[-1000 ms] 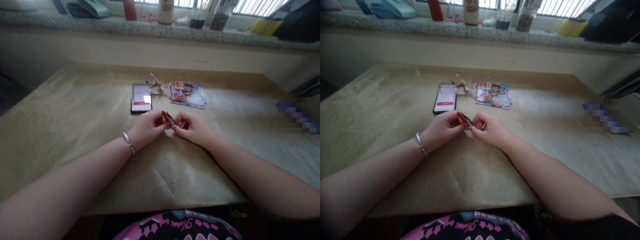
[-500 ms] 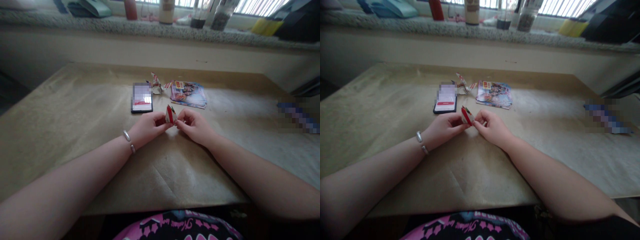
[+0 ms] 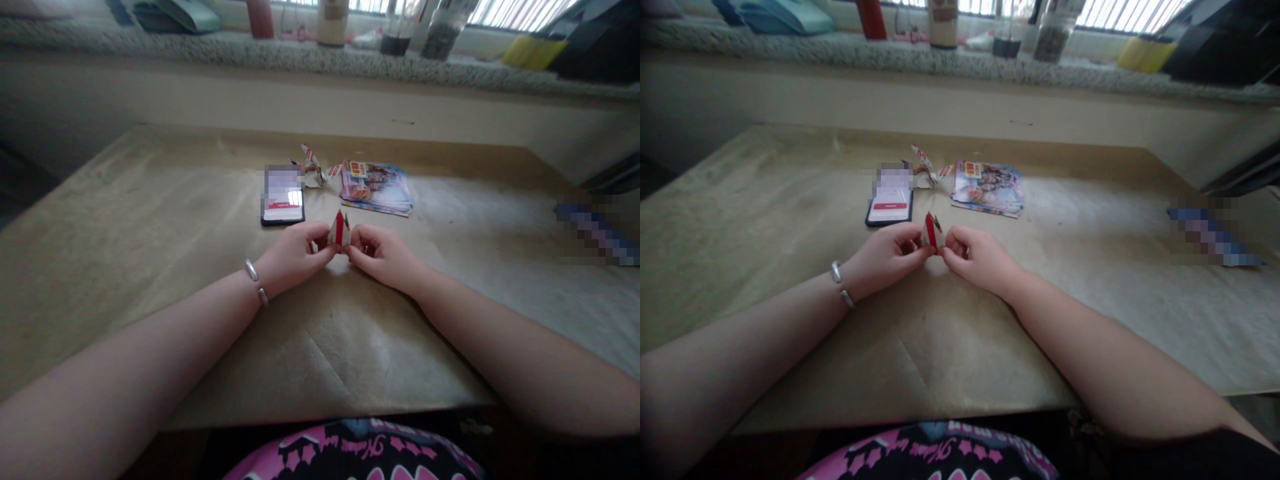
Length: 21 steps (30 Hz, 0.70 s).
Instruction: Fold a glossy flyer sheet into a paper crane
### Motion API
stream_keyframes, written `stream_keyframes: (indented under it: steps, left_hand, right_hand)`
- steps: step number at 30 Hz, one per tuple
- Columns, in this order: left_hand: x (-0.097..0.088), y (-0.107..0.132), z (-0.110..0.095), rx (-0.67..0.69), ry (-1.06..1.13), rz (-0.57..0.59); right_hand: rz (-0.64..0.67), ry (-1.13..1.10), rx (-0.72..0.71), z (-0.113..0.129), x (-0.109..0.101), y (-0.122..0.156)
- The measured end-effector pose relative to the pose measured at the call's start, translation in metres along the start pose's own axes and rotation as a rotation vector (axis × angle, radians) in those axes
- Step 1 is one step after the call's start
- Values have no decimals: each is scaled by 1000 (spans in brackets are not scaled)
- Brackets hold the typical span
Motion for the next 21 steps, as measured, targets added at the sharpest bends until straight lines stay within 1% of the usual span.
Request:
stream_keyframes:
  steps: [4, 8, 11, 14, 18, 21]
  left_hand:
    - [1, 0, 3, -17, 65, 27]
    - [-3, -1, 1, -23, 111, 5]
    - [-5, -2, -1, 1, 126, -21]
    - [-6, -2, -2, 20, 138, -64]
    - [-5, -1, -1, 10, 139, -87]
    - [-6, -1, -2, 13, 124, -104]
  right_hand:
    - [-27, 61, -39, 2, 0, 1]
    - [-50, 167, -62, 3, 1, 3]
    - [-59, 225, -55, 3, 2, 5]
    - [-79, 213, -50, 4, 1, 6]
    - [-81, 178, -57, 6, 0, 7]
    - [-74, 137, -34, 6, -1, 6]
Point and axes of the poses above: each hand's wrist, its own y-axis away from the middle knuckle, its own x-axis out of the palm, z = x × y, the point moved 4 cm from there along -y, towards the middle knuckle, and after that the axes turned 11 degrees about x, right-handed, at the moved point
